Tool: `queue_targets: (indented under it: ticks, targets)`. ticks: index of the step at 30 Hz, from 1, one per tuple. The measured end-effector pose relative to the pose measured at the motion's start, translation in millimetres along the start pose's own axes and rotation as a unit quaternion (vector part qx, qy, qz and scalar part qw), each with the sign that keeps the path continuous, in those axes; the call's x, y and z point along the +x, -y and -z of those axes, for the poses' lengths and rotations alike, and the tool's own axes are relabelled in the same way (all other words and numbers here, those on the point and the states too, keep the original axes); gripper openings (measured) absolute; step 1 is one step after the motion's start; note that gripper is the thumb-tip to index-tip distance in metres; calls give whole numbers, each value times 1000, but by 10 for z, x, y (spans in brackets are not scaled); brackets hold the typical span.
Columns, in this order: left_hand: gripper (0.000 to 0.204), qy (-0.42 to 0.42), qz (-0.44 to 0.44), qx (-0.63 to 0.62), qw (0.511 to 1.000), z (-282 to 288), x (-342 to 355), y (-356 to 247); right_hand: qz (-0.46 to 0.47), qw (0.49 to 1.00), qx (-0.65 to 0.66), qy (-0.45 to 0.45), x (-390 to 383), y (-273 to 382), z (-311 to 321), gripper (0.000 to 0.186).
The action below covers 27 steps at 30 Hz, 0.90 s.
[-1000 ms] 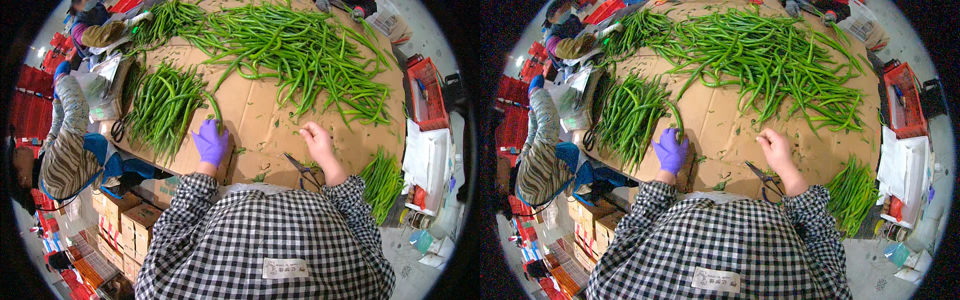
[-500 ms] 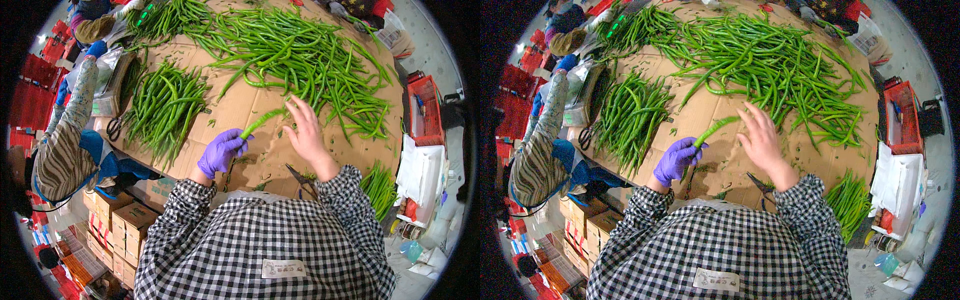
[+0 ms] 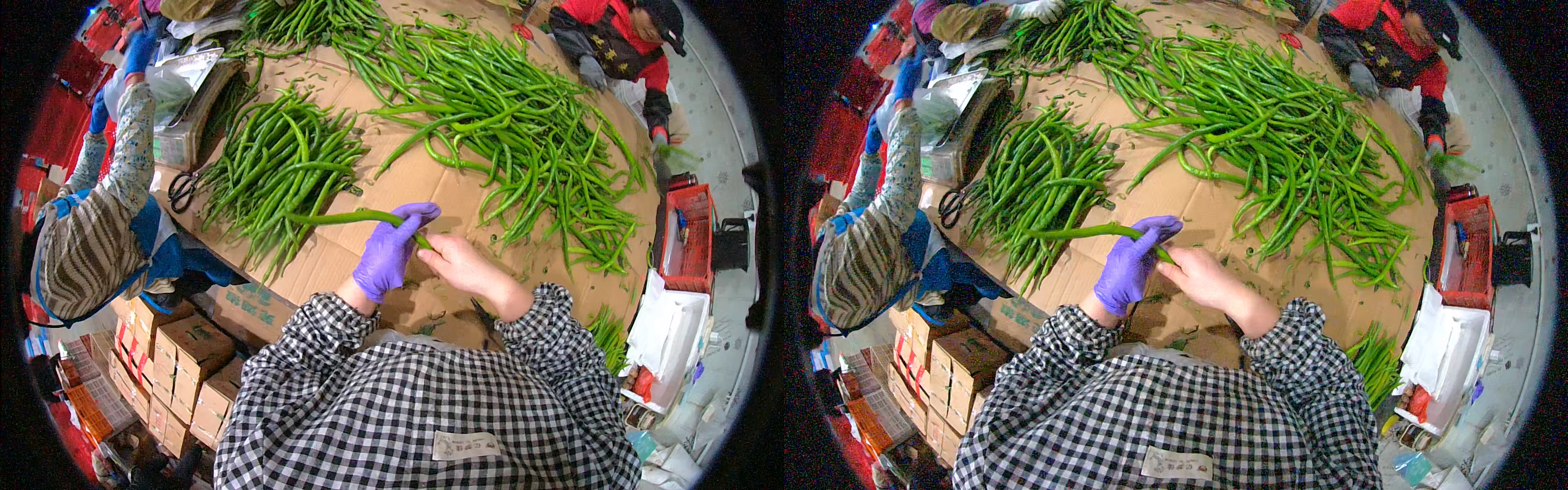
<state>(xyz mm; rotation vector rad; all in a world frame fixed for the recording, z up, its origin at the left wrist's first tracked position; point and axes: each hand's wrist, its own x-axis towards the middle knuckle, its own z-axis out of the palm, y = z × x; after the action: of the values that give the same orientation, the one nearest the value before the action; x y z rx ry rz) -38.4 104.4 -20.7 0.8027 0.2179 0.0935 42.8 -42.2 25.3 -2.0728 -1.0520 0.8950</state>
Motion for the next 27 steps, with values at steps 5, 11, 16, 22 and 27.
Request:
queue_targets:
  ticks: [5,11,16,22,27]
  targets:
    - [24,-192,35,7,981,257,-62,-7,126,944,-250,-173,983,-115,377,20]
    - [28,-131,136,-53,981,455,-238,-125,274,834,-474,-68,2022,-348,361,17]
    - [42,-46,143,-74,986,491,-249,-294,282,792,-503,-198,2443,-231,511,12]
    - [71,66,144,-107,982,457,-207,-428,109,848,-510,-95,2519,-171,629,22]
    - [71,106,142,-334,926,363,-223,-522,180,810,-536,-154,2019,86,914,17]
